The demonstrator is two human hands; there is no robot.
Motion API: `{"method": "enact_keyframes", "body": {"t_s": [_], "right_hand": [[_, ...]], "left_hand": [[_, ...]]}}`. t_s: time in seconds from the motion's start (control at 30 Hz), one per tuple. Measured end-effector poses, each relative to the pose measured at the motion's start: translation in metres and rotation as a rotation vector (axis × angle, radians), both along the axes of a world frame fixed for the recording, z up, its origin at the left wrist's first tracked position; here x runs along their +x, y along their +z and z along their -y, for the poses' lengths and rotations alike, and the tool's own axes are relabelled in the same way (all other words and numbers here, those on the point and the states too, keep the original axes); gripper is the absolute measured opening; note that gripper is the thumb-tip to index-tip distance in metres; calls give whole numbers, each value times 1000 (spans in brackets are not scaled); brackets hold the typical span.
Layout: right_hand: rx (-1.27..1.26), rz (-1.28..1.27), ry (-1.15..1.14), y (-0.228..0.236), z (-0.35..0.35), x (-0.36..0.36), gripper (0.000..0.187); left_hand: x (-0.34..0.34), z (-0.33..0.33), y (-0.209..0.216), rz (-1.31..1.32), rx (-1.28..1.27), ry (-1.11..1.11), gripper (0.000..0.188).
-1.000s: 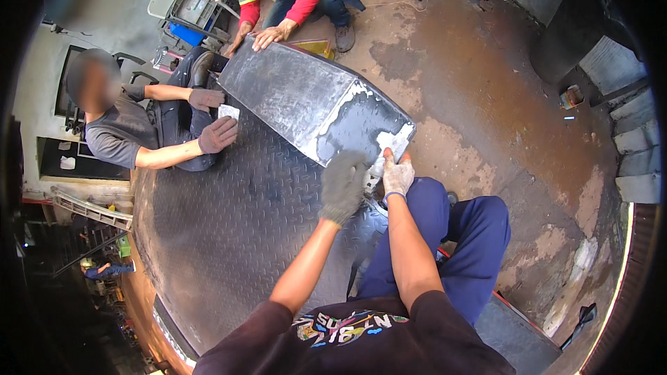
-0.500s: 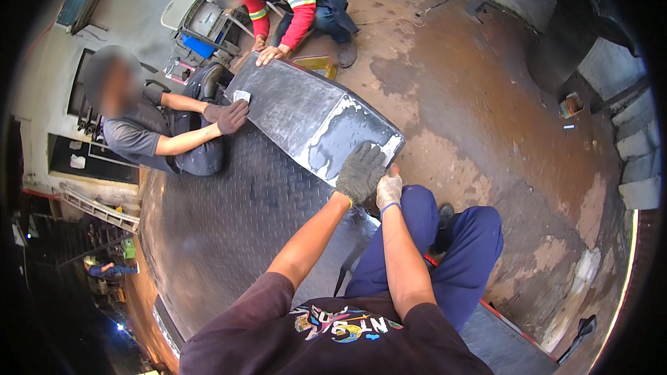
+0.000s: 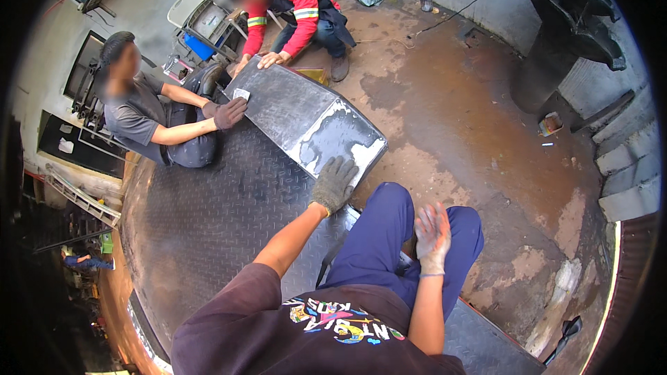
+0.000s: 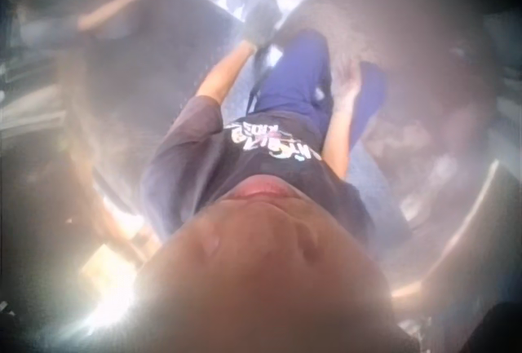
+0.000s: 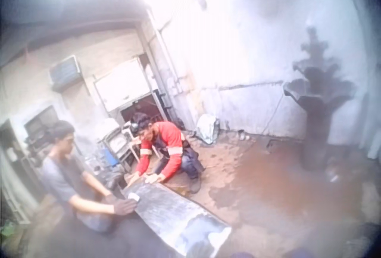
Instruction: The person sits on the floor and uses a sanding block to smooth a large metal sheet. Two other people assist by sanding other sections of the same sheet.
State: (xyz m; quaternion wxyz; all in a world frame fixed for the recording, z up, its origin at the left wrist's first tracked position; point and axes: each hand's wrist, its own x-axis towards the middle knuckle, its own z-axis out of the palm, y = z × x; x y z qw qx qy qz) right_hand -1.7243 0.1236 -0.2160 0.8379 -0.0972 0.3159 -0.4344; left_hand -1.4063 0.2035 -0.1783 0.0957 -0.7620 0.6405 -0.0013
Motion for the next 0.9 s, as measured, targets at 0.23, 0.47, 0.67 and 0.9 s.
{"method": "enact_keyframes", "body": {"t_s": [0.23, 0.47, 0.67, 0.9], "right_hand": [[-177, -261, 3, 11, -8, -34, 51], [-349, -516, 216, 1, -23, -24, 51], [-461, -628, 345, -11, -23, -5, 51], [-591, -742, 390, -22, -24, -2, 41]], "left_hand": [[-22, 3, -8, 45, -1, 134, 57], [-31, 11, -34, -27, -83, 269, 51], [-33, 16, -47, 205, 21, 251, 49], [-32, 15, -45, 110, -18, 294, 50]]}}
